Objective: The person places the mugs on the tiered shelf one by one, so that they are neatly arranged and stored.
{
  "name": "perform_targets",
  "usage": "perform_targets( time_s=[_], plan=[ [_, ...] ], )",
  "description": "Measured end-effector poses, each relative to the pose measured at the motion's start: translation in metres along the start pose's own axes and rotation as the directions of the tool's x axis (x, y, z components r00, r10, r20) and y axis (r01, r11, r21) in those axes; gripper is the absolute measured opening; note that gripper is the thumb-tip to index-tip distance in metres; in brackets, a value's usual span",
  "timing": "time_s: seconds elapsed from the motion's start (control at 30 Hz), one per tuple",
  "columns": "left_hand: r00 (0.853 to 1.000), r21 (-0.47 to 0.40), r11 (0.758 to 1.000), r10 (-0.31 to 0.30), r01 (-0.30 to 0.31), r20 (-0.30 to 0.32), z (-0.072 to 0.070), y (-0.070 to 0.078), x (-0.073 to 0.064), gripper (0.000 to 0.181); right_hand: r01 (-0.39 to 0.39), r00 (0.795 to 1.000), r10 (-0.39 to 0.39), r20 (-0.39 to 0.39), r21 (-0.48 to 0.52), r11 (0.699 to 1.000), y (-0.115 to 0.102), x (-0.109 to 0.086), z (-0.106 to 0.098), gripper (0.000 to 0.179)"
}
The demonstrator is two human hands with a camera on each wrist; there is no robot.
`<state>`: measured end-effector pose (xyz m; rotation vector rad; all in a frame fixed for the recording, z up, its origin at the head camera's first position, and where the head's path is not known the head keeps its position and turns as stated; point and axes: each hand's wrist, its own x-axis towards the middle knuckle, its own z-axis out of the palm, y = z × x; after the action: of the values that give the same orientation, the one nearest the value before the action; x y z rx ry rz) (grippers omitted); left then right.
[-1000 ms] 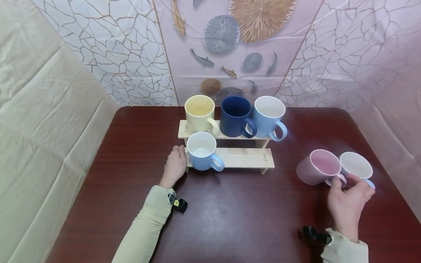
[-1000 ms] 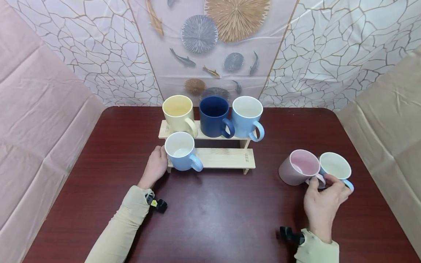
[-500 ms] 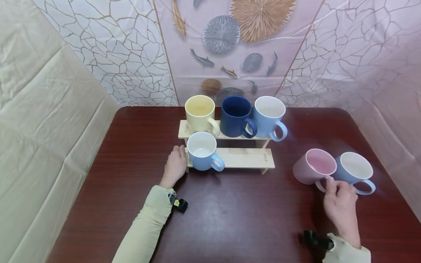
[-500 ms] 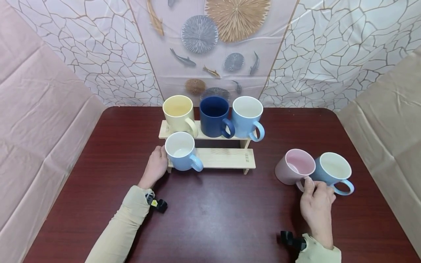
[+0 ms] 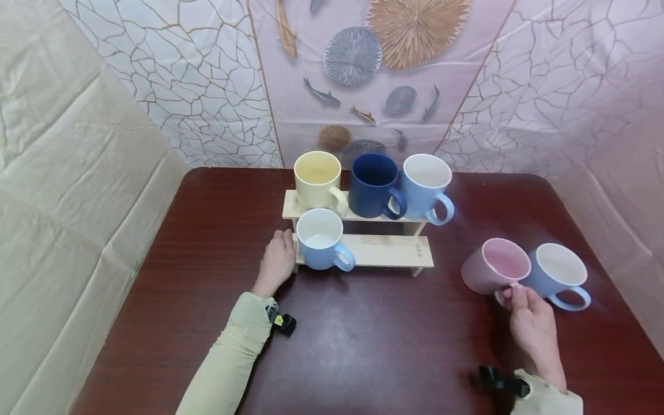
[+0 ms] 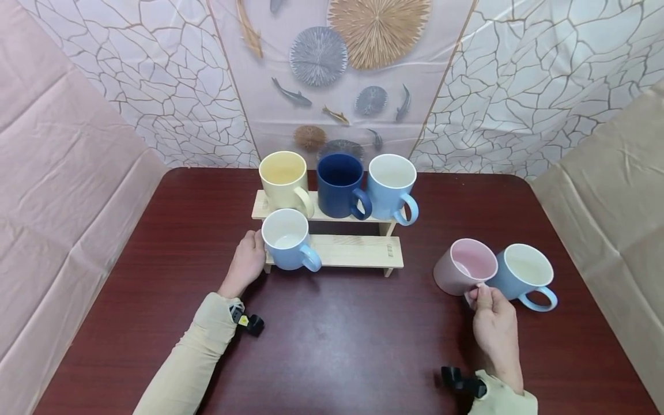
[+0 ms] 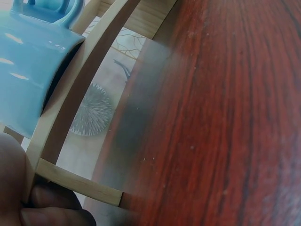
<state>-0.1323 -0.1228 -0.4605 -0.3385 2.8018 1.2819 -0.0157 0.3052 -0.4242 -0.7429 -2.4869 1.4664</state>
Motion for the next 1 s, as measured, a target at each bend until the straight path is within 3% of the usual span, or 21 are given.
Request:
perform_targets(
  time_s=[0.1, 0.3, 0.47, 0.6, 0.8, 1.0],
  plan=[
    [1.0, 0.003, 1.0, 0.002, -0.002, -0.005, 0.0, 0.0, 0.0, 0.039, 0.002, 0.998, -0.003, -0.061, -0.023, 1.0, -0.002, -0.003, 0.005, 0.038],
    [1.0, 0.005, 1.0, -0.001, 0.001, -0.001, 0.002, 0.0, 0.0, 0.039, 0.1, 0.978, -0.113, -0.173, -0.082, 0.992, -0.008, -0.015, 0.012, 0.036],
    [1.0, 0.004, 1.0, 0.012, -0.012, -0.004, 0.001, -0.001, 0.0, 0.041, 0.176, 0.958, -0.172, -0.23, -0.005, 0.984, -0.022, -0.029, 0.017, 0.034],
    [1.0, 0.003, 1.0, 0.016, -0.016, -0.007, 0.001, -0.001, 0.0, 0.042, 0.272, 0.934, -0.247, -0.258, 0.063, 0.96, -0.035, -0.042, 0.023, 0.033],
    [1.0, 0.005, 1.0, 0.011, -0.011, -0.005, 0.001, -0.001, 0.001, 0.041, 0.414, 0.899, -0.385, -0.21, 0.122, 0.902, -0.051, -0.058, 0.034, 0.032],
    [1.0, 0.004, 1.0, 0.012, -0.012, -0.005, 0.001, -0.001, 0.0, 0.041, 0.468, 0.883, -0.459, -0.091, 0.188, 0.863, -0.062, -0.064, 0.053, 0.03]
  ],
)
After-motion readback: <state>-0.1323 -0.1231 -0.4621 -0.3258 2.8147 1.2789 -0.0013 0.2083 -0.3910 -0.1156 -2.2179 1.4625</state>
